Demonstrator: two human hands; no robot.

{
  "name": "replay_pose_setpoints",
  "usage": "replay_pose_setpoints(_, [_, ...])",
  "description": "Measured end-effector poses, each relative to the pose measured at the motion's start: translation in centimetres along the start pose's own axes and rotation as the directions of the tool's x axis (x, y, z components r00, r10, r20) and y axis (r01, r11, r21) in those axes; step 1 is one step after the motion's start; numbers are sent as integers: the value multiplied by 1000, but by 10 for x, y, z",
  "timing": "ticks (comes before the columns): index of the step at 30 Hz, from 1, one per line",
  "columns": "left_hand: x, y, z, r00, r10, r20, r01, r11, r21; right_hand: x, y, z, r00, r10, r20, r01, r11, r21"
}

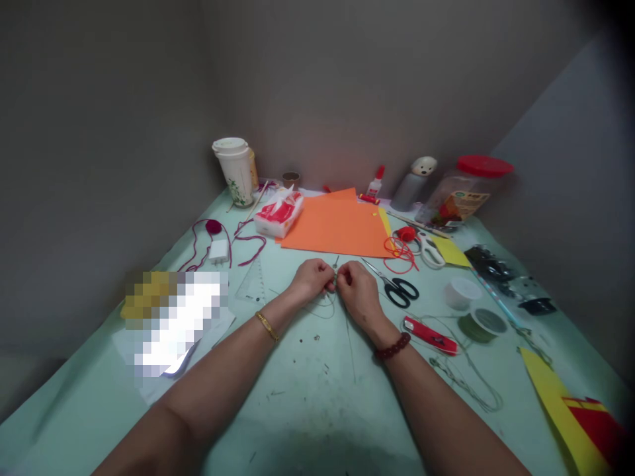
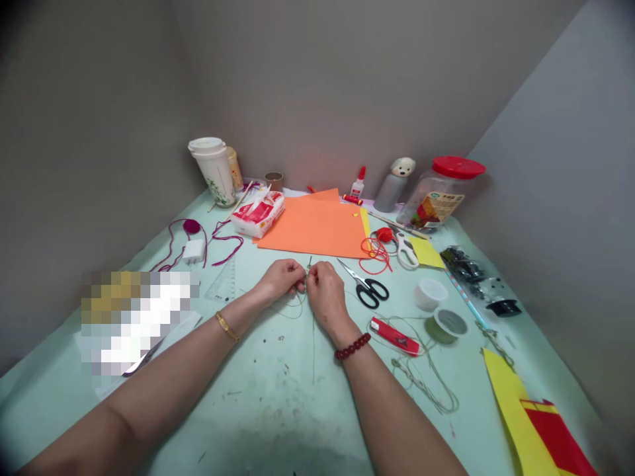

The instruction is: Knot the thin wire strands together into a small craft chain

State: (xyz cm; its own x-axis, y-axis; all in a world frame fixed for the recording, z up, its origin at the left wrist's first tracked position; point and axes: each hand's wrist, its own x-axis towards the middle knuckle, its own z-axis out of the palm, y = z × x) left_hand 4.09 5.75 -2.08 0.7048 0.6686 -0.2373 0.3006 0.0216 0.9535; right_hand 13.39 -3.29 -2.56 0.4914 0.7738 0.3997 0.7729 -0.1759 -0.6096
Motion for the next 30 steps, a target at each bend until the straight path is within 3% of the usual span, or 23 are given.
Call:
replay_pose_setpoints(7, [0,1,-5,997,8,75,-8,1000,-10,0,0,-2,1000,6,-1,-6,1000,19])
replay_pose_setpoints(30, [2,-4,-2,996,71,48,-78,981,176,2,2,-3,998,41,45,-43,997,64])
